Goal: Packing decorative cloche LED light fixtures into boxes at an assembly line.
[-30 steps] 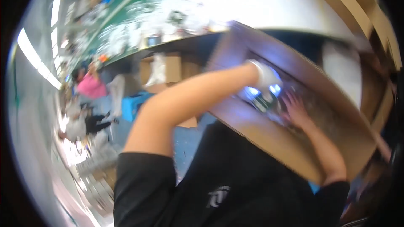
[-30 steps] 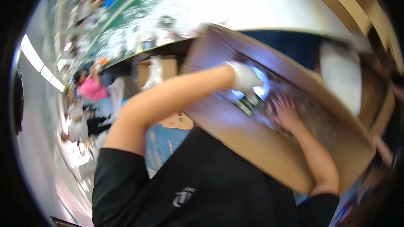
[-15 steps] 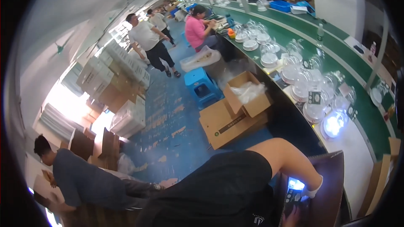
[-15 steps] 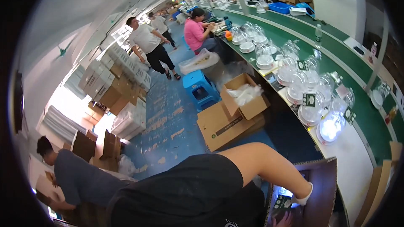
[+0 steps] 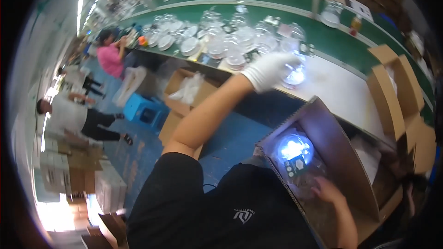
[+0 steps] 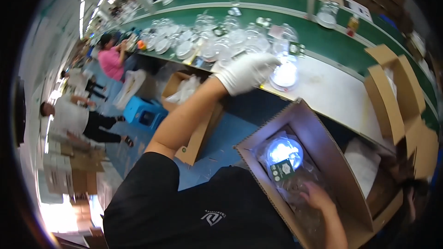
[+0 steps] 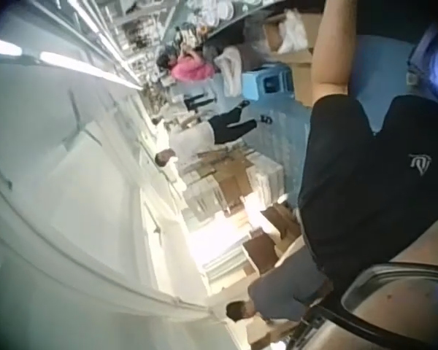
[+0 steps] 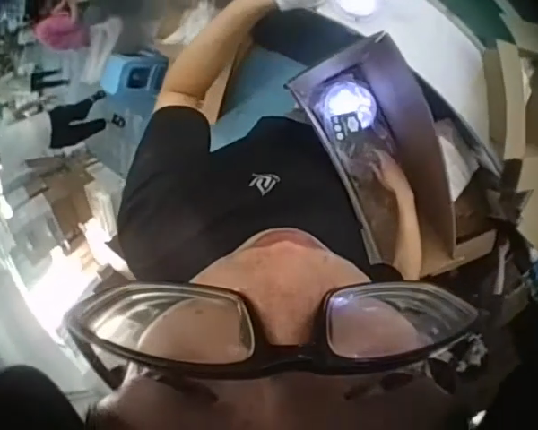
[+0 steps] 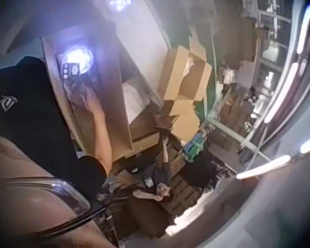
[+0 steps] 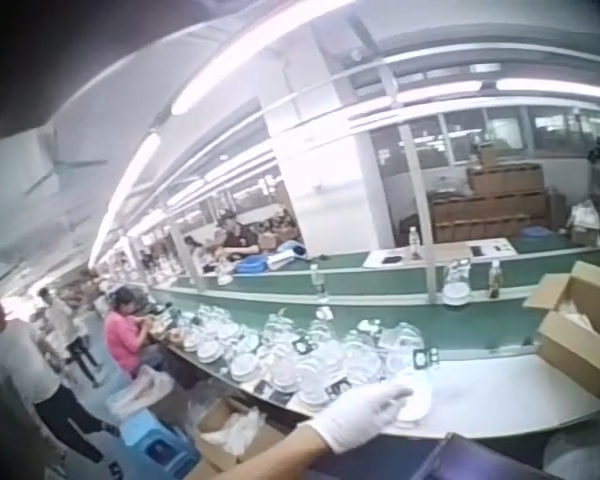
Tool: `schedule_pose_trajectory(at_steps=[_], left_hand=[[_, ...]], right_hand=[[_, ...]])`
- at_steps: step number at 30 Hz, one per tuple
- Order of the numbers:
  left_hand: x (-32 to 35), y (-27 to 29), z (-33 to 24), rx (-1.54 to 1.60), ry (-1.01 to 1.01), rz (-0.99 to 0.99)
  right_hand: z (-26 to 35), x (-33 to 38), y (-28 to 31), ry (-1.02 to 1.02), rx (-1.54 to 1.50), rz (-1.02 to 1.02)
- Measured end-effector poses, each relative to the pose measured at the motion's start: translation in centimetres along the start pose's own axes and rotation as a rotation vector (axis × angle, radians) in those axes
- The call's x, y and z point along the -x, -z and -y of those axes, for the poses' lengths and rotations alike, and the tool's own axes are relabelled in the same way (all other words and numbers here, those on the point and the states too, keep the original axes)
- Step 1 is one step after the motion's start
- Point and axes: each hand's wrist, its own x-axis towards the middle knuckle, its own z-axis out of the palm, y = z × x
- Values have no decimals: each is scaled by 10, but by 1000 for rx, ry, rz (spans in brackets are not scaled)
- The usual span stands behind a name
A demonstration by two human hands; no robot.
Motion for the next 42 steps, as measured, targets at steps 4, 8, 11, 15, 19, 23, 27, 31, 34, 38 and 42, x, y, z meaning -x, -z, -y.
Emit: schedule_pose_trajectory(at_steps=[4, 8, 11, 15, 19, 23, 27, 31, 34, 38, 42], left_hand=[[-29, -12, 93, -178, 252, -87], [-64, -49, 124, -354, 165, 58], [-94, -76, 117, -399, 235, 190], [-123, -124, 138, -379, 364, 261], [-126, -131, 156, -582, 268, 254], [-120, -136, 167, -524, 192, 140], [-124, -138, 156, -218, 281, 96], [-124, -143, 147, -193, 460, -35], [-128, -140, 147, -187, 513, 81], [-120, -142, 154, -245, 471, 119], [-111, -137, 137, -314, 398, 93]], right_hand=[[39, 61, 61, -23, 51, -222], [91, 107, 92, -86, 23, -442], [112, 129, 89, -121, -45, -528], [113, 140, 67, -143, -55, -618], [119, 133, 59, -169, -153, -705], [113, 123, 54, -201, -221, -756], [119, 127, 50, -195, -179, -762], [117, 124, 44, -210, -239, -743], [113, 124, 40, -208, -246, -735], [110, 123, 39, -187, -234, -709], [101, 122, 37, -162, -270, -696]])
